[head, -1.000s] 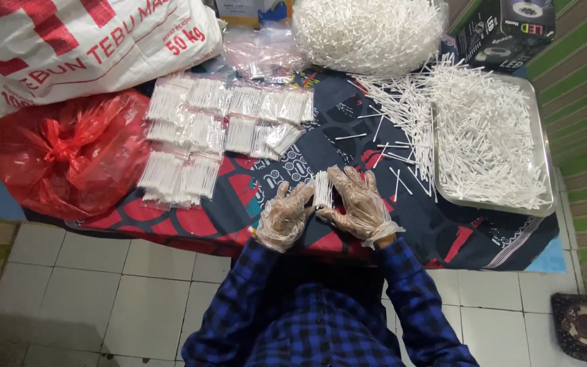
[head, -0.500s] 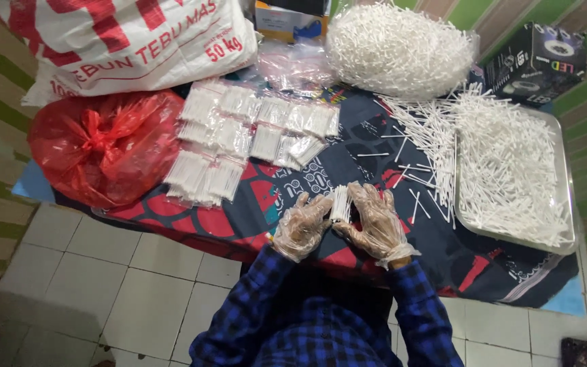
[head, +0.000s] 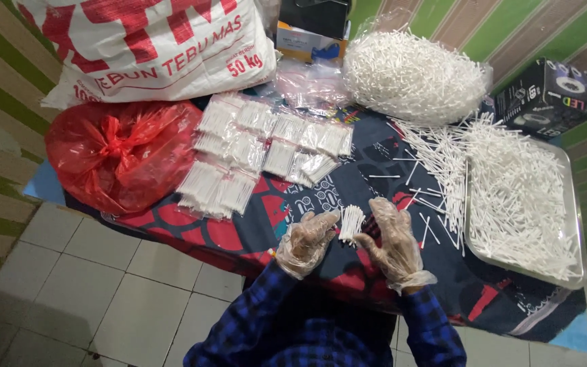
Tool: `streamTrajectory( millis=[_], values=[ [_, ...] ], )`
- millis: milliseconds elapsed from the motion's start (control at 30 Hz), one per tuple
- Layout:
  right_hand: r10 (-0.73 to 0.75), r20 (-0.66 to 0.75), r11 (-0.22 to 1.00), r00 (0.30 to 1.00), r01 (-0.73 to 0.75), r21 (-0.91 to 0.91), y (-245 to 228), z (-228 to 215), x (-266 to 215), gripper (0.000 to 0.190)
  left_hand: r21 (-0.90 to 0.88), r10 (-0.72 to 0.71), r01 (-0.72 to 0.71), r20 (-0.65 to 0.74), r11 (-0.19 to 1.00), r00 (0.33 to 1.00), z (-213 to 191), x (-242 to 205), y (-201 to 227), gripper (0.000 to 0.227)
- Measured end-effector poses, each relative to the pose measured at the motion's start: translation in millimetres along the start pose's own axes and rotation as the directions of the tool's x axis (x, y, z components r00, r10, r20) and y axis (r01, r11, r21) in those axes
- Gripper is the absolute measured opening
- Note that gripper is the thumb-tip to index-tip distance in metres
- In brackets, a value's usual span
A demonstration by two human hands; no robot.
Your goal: The person bundles cotton-tipped swabs by gathering them into small groups and securing them inside small plastic bags by hand.
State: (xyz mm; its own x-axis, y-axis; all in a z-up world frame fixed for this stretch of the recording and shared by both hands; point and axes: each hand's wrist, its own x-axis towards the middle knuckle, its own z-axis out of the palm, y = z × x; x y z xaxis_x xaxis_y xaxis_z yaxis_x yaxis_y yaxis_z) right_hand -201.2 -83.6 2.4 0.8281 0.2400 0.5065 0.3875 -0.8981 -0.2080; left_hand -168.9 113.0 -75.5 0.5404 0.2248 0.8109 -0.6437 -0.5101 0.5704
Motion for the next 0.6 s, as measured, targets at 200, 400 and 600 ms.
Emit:
streamTrajectory(
  millis=[200,400,600],
  values=[
    [-0.041,-0.256,0.999,0.966,0.045,0.011,14,1,52,0.035,-0.825,-0.317,0.399,0.284,0.400,0.905,-26,79,-13,0.009],
    [-0.261,-0.349,0.958,0.900,0.198,-0.208,36,45,157,0.007,-0.860,-0.336,0.395,0.494,-0.321,0.802,28,104,-147,0.010],
    [-0.292,-0.363,0.954,0.885,0.244,-0.173,53,116,268,0.016,-0.837,-0.304,0.529,0.473,0.138,0.827,90,152,-267,0.040]
  ],
)
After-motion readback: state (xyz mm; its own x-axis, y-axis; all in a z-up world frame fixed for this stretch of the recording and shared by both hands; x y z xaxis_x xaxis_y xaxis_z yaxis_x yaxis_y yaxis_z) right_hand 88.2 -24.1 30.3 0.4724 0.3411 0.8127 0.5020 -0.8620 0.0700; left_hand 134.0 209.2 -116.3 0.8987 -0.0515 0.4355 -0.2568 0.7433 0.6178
